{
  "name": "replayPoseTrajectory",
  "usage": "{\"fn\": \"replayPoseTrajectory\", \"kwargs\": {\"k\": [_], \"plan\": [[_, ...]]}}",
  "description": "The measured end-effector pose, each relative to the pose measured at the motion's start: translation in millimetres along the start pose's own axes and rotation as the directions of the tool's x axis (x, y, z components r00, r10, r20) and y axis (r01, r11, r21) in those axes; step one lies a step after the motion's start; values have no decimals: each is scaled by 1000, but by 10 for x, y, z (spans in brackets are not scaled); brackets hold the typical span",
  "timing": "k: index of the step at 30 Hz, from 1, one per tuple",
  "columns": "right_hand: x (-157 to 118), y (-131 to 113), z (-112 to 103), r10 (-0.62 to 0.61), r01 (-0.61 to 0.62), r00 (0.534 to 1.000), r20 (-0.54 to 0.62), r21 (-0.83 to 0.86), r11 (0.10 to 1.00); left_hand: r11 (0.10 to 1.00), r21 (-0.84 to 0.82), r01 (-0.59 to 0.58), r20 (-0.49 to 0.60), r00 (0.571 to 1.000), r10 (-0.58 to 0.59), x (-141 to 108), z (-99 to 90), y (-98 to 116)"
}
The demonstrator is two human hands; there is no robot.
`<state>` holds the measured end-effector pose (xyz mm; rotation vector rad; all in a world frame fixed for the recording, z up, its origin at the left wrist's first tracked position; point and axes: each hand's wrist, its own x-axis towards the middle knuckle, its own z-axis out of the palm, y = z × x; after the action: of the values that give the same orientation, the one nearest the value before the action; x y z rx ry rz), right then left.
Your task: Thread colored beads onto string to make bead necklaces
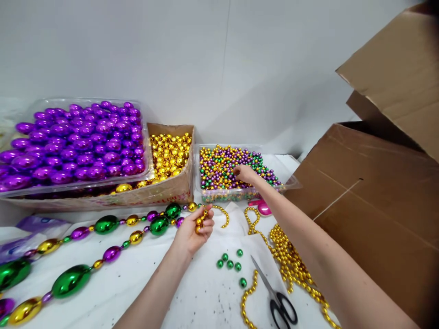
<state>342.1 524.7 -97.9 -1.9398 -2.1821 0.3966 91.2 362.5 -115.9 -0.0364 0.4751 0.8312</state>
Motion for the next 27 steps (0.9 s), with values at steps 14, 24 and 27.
{"fn": "replayPoseTrajectory", "kwargs": {"k": [14, 24, 27], "plan": [[171, -246, 214, 27, 8, 974, 226, -150, 989, 991, -55, -119, -8, 993, 119, -36, -286, -121], [43, -4, 94, 102, -197, 975, 195, 564, 802, 986, -46, -158, -135, 979, 151, -242, -490, -28], [-36, 101, 51, 124, -193, 981, 148, 800, 569, 984, -41, -174, -166, 972, 165, -281, -529, -45]]}}
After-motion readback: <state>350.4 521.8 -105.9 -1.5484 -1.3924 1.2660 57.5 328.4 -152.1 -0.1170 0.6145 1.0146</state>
